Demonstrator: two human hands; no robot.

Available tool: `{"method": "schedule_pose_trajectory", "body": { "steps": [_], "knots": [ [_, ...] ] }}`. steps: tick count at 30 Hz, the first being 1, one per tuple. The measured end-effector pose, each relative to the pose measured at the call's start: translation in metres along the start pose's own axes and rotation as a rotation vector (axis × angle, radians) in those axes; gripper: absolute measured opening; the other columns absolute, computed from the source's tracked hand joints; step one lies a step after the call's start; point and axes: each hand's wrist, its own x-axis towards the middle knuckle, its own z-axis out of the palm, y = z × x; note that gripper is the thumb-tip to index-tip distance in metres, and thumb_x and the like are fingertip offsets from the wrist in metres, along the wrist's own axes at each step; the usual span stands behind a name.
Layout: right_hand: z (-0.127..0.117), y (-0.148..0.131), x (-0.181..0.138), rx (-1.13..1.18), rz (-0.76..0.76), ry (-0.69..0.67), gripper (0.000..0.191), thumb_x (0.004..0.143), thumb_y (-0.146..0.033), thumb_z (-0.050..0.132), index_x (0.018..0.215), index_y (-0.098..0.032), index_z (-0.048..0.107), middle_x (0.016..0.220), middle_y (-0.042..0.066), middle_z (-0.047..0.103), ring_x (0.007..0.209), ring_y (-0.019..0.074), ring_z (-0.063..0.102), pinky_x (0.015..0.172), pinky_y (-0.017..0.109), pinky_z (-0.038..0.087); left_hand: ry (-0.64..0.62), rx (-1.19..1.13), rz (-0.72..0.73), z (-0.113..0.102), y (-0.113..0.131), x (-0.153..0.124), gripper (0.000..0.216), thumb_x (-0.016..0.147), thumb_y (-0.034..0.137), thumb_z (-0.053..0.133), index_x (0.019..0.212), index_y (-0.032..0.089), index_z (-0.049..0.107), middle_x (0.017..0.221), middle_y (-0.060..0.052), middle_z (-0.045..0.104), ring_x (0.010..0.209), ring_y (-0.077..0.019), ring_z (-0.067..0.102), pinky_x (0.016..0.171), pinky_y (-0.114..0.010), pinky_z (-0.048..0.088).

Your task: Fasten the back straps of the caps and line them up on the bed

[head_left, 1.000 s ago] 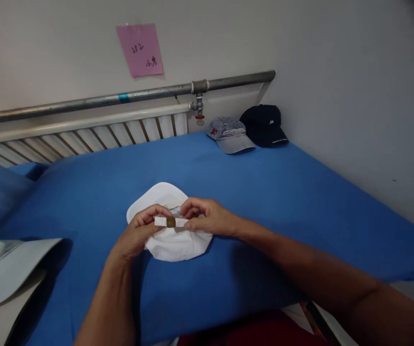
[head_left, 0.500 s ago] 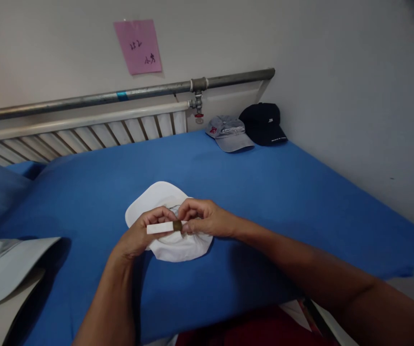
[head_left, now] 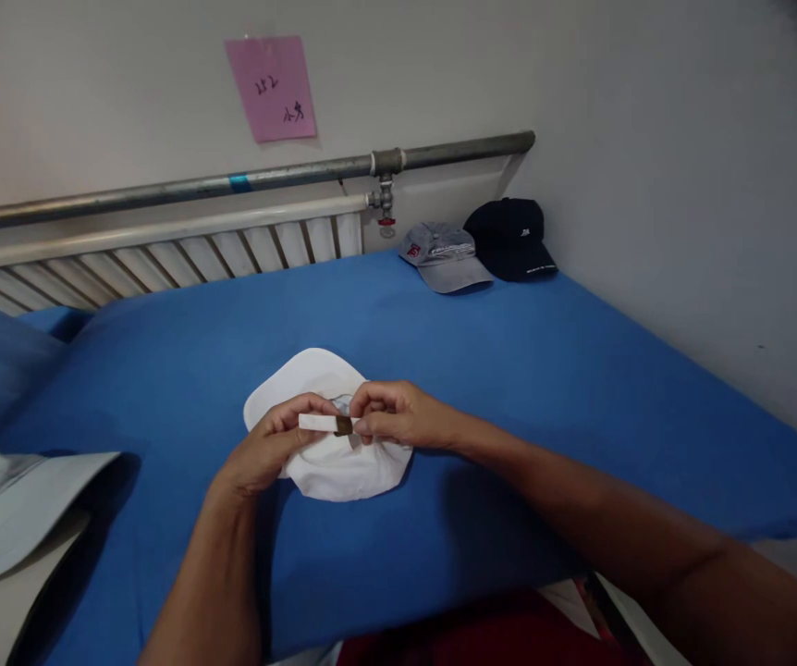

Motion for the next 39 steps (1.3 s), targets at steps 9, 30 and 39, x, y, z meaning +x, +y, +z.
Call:
{"method": "schedule_pose_trajectory", "body": {
  "steps": [9, 30, 39],
  "knots": [
    [0.002, 0.0, 0.001, 0.061, -0.005, -0.009, 0.014, 0.076, -0.028, 0.063, 0.082, -0.016, 0.061, 0.066, -0.003, 0.056, 0.06, 0.0089, 0.051, 0.058, 0.022, 0.039, 0.042, -0.161, 0.047, 0.003, -0.002, 0.003, 0.046, 0.073, 0.061, 0.062, 0.072, 0.015, 0.059, 0.061, 0.0, 0.057, 0.051, -0.0103, 0.047, 0.048, -0.021, 0.035],
    [0.012, -0.005, 0.004, 0.123, 0.128, -0.125, 0.017, 0.07, -0.029, 0.069, 0.074, -0.014, 0.062, 0.057, -0.006, 0.051, 0.049, 0.0047, 0.041, 0.047, 0.019, 0.031, -0.101, 0.101, 0.077, -0.002, -0.005, -0.004, 0.024, 0.066, 0.028, 0.074, 0.061, 0.014, 0.055, 0.066, 0.001, 0.053, 0.06, -0.009, 0.043, 0.054, -0.022, 0.028],
    [0.014, 0.002, 0.012, 0.361, 0.219, -0.126, 0.018, 0.065, -0.024, 0.074, 0.072, -0.014, 0.061, 0.056, -0.005, 0.055, 0.041, 0.0018, 0.04, 0.037, 0.015, 0.027, -0.07, 0.017, 0.065, -0.002, -0.008, 0.0, 0.025, 0.068, 0.029, 0.071, 0.061, 0.015, 0.051, 0.063, 0.002, 0.051, 0.057, -0.0101, 0.043, 0.054, -0.023, 0.029]
  ]
}}
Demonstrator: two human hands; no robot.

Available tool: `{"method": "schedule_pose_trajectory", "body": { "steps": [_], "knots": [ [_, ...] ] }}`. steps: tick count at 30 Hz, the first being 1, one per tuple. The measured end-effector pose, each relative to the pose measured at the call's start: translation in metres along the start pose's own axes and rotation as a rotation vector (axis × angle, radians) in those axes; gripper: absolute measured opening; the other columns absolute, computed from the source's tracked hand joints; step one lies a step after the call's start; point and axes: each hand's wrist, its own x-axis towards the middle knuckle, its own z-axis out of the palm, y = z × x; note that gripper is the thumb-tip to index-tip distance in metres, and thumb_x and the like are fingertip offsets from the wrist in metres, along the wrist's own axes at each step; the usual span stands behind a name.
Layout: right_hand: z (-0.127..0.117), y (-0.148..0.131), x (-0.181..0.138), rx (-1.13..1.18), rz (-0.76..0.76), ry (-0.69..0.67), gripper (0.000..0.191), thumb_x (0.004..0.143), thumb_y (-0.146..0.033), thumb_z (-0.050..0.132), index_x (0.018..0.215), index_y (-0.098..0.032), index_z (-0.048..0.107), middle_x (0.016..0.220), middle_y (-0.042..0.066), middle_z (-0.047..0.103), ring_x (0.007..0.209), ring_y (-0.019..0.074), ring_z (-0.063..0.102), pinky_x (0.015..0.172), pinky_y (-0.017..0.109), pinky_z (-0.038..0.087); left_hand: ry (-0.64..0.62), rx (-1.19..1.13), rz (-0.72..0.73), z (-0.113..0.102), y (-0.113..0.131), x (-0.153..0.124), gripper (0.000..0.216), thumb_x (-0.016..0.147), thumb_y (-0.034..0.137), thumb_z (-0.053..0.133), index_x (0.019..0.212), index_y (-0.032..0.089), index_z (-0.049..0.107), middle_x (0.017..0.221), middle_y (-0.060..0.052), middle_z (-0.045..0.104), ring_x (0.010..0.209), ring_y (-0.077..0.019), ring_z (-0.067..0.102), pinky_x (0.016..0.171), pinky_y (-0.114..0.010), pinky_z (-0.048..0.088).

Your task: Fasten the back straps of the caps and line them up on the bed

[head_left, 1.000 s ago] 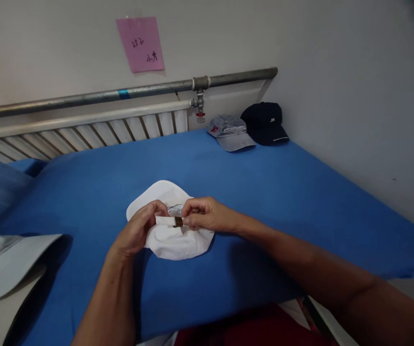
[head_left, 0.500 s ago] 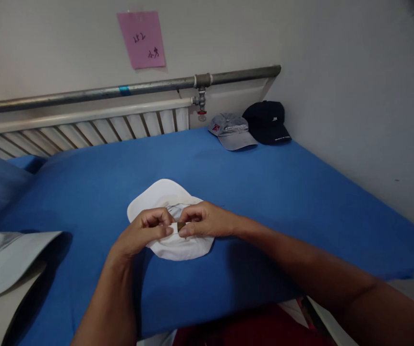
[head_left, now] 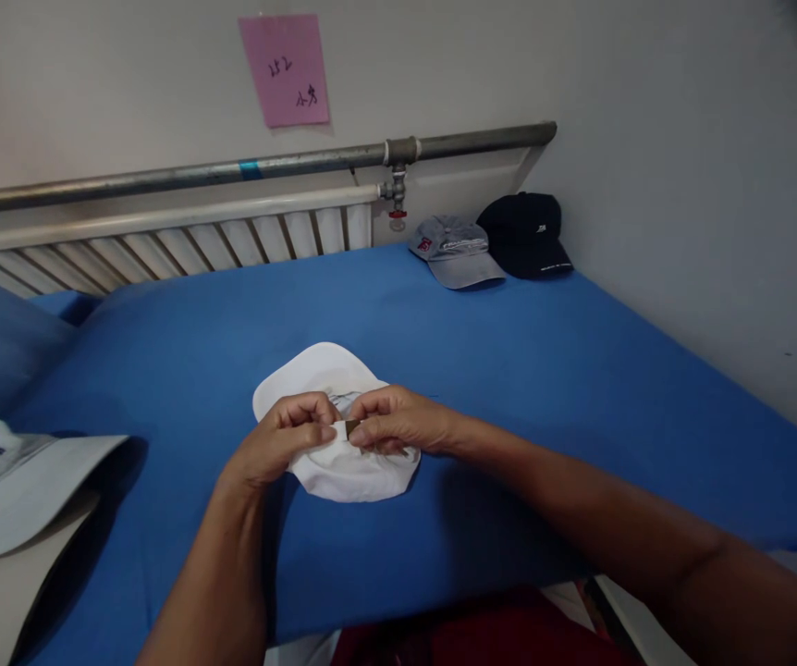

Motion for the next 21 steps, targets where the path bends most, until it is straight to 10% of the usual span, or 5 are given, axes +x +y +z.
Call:
{"method": "schedule_pose_trajectory", "body": {
  "steps": [21],
  "knots": [
    [-0.0025, 0.0037, 0.0, 0.044, -0.064, 0.025, 0.017, 0.069, -0.025, 0.071, 0.071, -0.014, 0.057, 0.053, -0.006, 0.052, 0.041, 0.0019, 0.038, 0.038, 0.015, 0.025, -0.026, -0.108, 0.001, -0.0055, 0.0041, -0.0032, 0.026, 0.073, 0.036, 0.071, 0.088, 0.017, 0.062, 0.07, 0.0, 0.059, 0.056, -0.0093, 0.049, 0.052, -0.02, 0.034]
  ]
}}
